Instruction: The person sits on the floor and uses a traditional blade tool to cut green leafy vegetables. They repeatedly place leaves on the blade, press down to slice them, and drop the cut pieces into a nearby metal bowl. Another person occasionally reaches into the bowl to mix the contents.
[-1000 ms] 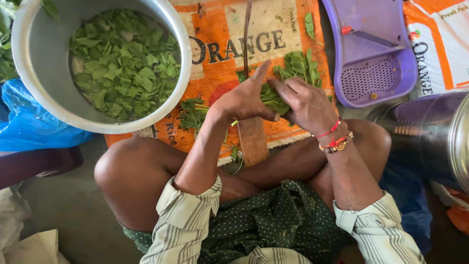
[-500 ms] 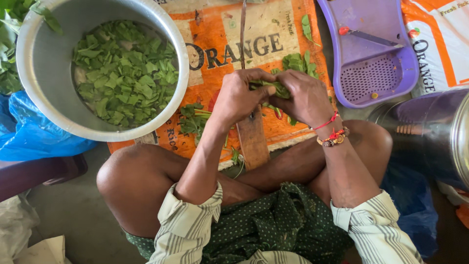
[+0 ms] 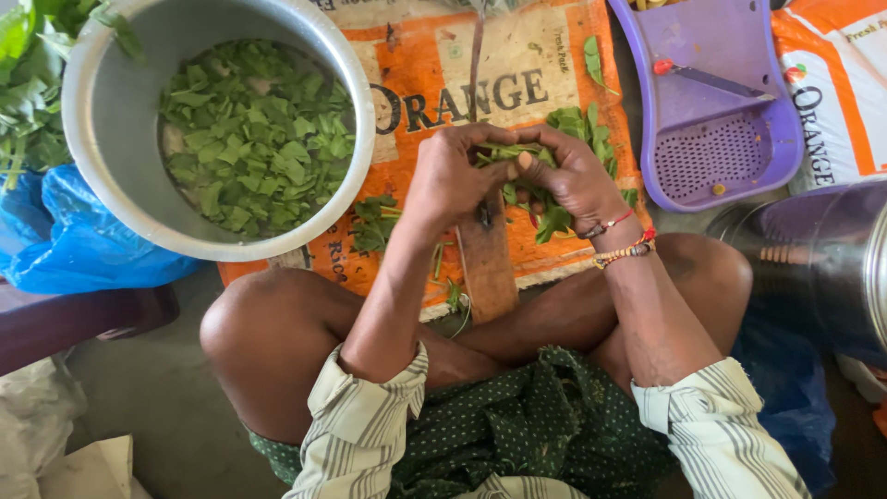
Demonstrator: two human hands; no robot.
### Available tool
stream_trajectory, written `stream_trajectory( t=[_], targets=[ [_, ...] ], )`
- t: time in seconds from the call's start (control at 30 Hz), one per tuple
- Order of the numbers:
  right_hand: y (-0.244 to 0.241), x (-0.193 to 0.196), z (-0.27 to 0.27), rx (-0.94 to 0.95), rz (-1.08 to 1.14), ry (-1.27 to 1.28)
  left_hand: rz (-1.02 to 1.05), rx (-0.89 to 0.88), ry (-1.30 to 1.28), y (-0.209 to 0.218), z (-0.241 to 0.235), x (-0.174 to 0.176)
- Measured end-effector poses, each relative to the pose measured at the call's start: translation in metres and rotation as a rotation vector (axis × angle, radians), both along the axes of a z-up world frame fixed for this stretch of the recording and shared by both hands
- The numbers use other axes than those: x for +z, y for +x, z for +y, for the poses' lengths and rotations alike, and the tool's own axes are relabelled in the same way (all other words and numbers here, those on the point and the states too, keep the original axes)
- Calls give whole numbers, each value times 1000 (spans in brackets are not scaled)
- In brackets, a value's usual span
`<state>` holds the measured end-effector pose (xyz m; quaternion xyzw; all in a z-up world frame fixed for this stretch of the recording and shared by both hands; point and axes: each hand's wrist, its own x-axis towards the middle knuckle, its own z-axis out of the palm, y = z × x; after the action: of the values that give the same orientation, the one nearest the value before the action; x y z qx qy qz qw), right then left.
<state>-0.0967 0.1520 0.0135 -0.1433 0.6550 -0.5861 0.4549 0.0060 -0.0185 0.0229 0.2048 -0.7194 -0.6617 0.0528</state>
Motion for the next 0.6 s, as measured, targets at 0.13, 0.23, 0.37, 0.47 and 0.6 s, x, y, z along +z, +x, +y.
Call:
stream_trajectory(
  t=[0.13, 0.23, 0.37, 0.47, 0.6],
  targets=[
    [-8, -16, -5, -48, -99, 1, 103, -40, -2, 3, -11, -5],
    [-12, -22, -6, -35, -168, -30, 56, 29, -46, 2, -12, -11],
    [-13, -22, -9, 25, -140, -72, 15, 41, -14, -1, -13, -12],
    [-12, -17, -13, 28, -6, -20, -42, 53, -40, -2, -12, -9],
    [-9, -14, -21, 15, -31, 24, 44, 170, -139, -2, -8, -10]
  ],
)
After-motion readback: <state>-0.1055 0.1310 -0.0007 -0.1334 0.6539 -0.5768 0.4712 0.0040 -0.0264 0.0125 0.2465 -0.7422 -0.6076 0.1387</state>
